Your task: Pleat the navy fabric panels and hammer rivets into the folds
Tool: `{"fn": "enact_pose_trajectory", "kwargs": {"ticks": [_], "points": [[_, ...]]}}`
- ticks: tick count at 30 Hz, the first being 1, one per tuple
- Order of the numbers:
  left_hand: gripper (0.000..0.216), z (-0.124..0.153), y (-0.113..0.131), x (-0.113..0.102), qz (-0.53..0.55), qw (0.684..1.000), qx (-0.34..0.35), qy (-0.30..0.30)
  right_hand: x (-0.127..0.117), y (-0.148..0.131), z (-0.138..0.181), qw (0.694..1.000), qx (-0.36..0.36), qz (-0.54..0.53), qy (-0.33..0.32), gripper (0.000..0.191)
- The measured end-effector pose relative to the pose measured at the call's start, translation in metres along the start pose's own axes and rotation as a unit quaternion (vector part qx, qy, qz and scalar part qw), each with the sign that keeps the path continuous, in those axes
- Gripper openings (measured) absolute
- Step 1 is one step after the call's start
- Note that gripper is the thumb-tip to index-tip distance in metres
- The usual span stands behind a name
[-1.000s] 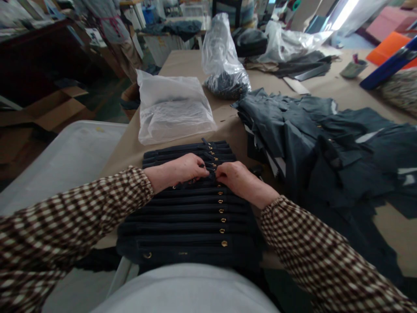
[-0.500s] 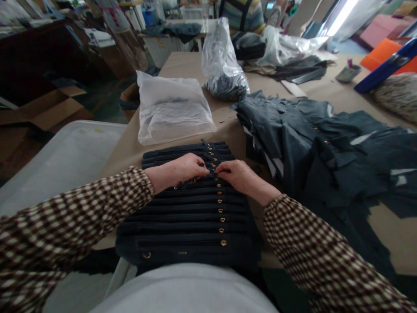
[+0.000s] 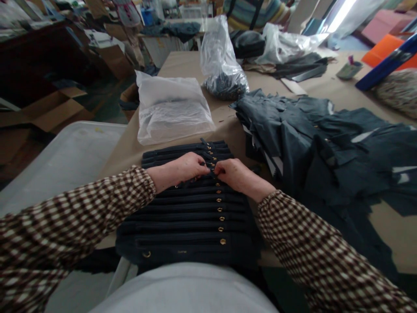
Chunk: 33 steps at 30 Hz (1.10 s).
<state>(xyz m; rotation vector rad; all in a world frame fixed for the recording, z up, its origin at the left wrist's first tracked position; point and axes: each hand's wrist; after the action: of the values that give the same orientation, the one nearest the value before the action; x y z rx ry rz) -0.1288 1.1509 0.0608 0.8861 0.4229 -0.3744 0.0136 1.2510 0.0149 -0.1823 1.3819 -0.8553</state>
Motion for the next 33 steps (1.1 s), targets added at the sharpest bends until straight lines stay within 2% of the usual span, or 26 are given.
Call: {"fn": "enact_pose_trajectory", "kwargs": {"ticks": [7,12,14,16,18,20,22,26,29,31,33], "points": [[0.020,-0.006,-0.005,0.000,-0.035,0.999,0.002,-0.007,0.005,-0.001,-0.006,0.998,-0.005,0.068,0.002,0.016],[0.017,-0.007,-0.016,-0.004,-0.053,0.999,0.006,-0.010,0.004,0.001,-0.005,0.998,0.005,0.066,-0.006,0.015],[0.017,-0.007,-0.020,-0.006,-0.027,1.000,-0.004,-0.004,0.003,-0.002,-0.001,0.997,-0.011,0.072,0.018,0.014],[0.020,-0.006,-0.023,-0.008,0.036,0.999,-0.005,-0.001,0.003,-0.012,0.005,0.992,-0.053,0.085,0.079,0.013],[0.020,-0.005,-0.024,-0.010,0.122,0.992,0.012,-0.008,0.005,-0.026,0.010,0.976,-0.142,0.098,0.135,0.017],[0.016,-0.004,-0.024,-0.011,0.207,0.978,0.030,-0.023,0.009,-0.041,0.012,0.948,-0.245,0.135,0.153,0.021],[0.011,-0.002,-0.024,-0.011,0.288,0.956,0.039,-0.040,0.014,-0.051,0.010,0.916,-0.316,0.191,0.157,0.023],[0.011,-0.002,-0.025,-0.007,0.377,0.923,0.040,-0.066,0.023,-0.057,0.002,0.891,-0.335,0.238,0.195,0.017],[0.011,-0.003,-0.026,-0.002,0.408,0.907,0.056,-0.089,0.025,-0.060,0.001,0.885,-0.352,0.207,0.222,0.013],[0.010,-0.002,-0.027,0.000,0.413,0.903,0.067,-0.097,0.023,-0.064,0.006,0.890,-0.371,0.128,0.232,0.011],[0.009,0.001,-0.027,0.000,0.399,0.910,0.066,-0.091,0.017,-0.065,0.013,0.904,-0.355,0.015,0.238,0.011]]}}
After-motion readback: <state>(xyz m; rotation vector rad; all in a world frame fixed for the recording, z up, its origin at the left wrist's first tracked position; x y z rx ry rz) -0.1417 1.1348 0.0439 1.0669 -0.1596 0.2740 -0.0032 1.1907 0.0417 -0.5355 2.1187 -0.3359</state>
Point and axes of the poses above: each hand's wrist, its own z-axis away from the middle knuckle, its own x-axis out of the palm, y = z × x, and after that the axes turned 7 degrees about -y, right-handed
